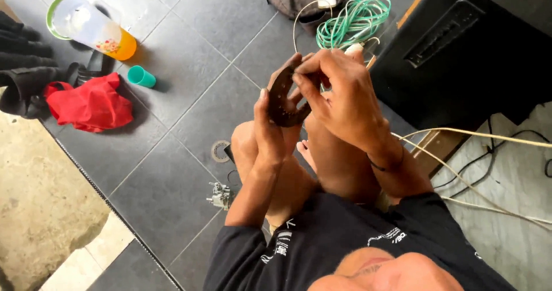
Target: The person sits on the floor and uses a small tool to scrape and clean the surface of a circular metal part. They rotate the part to access different areas and continue scraping until the end of the clip.
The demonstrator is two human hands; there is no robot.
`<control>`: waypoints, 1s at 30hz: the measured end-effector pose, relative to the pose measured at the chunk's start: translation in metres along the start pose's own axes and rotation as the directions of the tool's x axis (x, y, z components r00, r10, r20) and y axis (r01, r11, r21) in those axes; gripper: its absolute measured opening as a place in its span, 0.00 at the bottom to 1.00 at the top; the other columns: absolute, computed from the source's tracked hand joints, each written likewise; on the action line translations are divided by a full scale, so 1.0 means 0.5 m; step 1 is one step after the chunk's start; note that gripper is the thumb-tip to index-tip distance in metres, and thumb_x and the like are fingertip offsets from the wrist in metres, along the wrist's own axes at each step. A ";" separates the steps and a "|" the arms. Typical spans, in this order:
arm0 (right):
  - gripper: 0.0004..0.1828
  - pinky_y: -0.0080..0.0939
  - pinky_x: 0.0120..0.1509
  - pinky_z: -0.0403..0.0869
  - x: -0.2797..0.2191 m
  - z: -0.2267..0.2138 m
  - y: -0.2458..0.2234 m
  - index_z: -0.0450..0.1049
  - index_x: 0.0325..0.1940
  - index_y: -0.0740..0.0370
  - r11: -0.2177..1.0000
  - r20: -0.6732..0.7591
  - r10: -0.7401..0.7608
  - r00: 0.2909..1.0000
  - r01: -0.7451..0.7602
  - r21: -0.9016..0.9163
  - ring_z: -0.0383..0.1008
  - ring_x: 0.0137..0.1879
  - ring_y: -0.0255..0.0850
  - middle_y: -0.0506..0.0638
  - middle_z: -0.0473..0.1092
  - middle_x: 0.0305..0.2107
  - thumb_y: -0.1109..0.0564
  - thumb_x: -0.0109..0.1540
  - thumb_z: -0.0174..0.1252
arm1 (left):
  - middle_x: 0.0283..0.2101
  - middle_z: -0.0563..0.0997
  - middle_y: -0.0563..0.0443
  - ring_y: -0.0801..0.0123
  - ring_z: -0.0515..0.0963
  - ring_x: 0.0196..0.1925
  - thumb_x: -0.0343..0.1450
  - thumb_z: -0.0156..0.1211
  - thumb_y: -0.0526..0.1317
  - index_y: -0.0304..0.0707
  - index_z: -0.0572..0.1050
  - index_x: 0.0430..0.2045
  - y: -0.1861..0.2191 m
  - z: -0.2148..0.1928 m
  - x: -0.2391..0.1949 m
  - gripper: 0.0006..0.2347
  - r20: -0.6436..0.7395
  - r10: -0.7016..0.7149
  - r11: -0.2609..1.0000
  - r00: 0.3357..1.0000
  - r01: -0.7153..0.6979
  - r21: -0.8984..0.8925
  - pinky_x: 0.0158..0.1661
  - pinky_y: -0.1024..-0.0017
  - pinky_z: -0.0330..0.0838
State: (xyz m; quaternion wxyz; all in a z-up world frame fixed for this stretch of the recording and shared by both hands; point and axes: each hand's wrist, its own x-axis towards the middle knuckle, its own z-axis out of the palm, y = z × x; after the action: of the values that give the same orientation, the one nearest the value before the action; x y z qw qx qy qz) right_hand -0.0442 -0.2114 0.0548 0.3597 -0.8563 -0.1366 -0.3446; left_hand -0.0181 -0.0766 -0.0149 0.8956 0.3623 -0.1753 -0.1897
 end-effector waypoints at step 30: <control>0.03 0.48 0.60 0.71 0.054 0.083 -0.050 0.68 0.51 0.71 0.992 0.302 0.025 0.953 -0.061 0.111 0.81 0.47 0.50 0.54 0.78 0.35 0.65 0.76 0.52 | 0.75 0.64 0.35 0.47 0.67 0.72 0.76 0.42 0.57 0.35 0.60 0.73 0.105 -0.052 -0.022 0.32 -0.175 -0.157 0.853 0.972 0.044 -0.519 0.67 0.48 0.64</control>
State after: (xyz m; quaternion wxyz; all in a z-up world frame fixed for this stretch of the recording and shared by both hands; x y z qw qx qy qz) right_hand -0.0163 -0.1649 0.0654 0.3928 -0.8784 -0.1914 -0.1937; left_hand -0.0045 -0.0214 0.0030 0.9617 0.1382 -0.0032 -0.2367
